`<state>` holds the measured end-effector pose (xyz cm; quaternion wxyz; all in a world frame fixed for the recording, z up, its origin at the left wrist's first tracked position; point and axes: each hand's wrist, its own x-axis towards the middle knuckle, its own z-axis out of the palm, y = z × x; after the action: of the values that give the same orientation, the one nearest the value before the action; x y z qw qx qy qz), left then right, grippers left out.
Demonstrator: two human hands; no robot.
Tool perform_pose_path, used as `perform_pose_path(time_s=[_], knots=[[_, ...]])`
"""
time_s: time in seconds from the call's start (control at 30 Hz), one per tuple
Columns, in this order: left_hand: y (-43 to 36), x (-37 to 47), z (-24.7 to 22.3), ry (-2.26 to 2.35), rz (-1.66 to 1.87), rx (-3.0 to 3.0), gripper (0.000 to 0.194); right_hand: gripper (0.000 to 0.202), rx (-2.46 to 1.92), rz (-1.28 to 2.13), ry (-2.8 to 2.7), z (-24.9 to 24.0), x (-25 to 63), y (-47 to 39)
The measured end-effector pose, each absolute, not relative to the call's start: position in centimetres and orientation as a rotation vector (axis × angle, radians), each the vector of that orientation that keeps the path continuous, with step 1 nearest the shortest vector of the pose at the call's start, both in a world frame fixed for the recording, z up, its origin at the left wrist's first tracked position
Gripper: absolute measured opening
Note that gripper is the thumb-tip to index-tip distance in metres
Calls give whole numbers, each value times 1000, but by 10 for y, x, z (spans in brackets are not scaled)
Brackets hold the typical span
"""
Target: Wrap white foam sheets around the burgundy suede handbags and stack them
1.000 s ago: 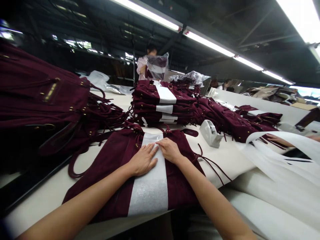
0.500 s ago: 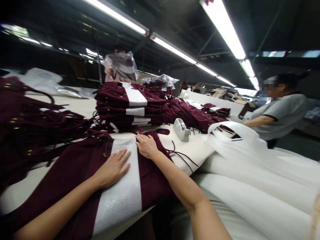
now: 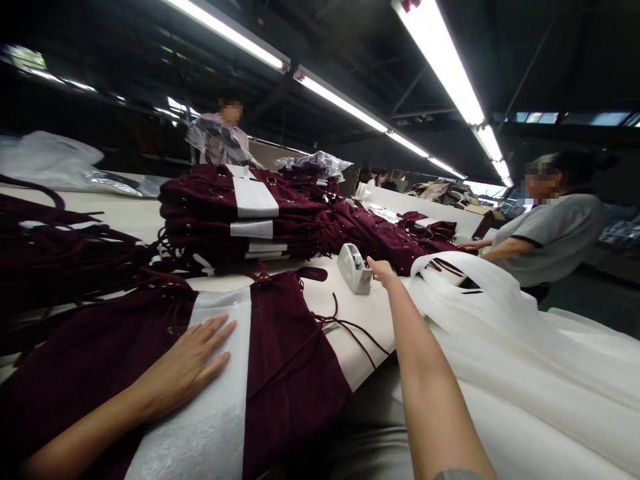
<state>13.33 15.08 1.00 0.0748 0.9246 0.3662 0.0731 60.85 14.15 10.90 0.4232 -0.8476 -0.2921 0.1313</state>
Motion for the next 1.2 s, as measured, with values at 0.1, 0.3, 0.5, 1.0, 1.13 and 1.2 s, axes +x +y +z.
perform_pose_path(time_s=[0.1, 0.3, 0.5, 1.0, 1.13, 1.2], knots=[[148, 133, 14, 1110, 216, 2736, 62, 31, -2150, 500, -670, 100, 616, 155], [144, 133, 20, 1122, 168, 2692, 63, 19, -2151, 467, -637, 95, 618, 183], [145, 132, 17, 1121, 176, 2713, 63, 16, -2009, 182, -725, 99, 617, 171], [153, 133, 9, 1099, 249, 2781, 64, 20, -1850, 287, -803, 104, 605, 106], [153, 133, 9, 1106, 240, 2777, 64, 21, -1891, 286, -751, 73, 600, 100], [153, 133, 8, 1098, 252, 2784, 64, 20, -1919, 244, -727, 59, 600, 100]])
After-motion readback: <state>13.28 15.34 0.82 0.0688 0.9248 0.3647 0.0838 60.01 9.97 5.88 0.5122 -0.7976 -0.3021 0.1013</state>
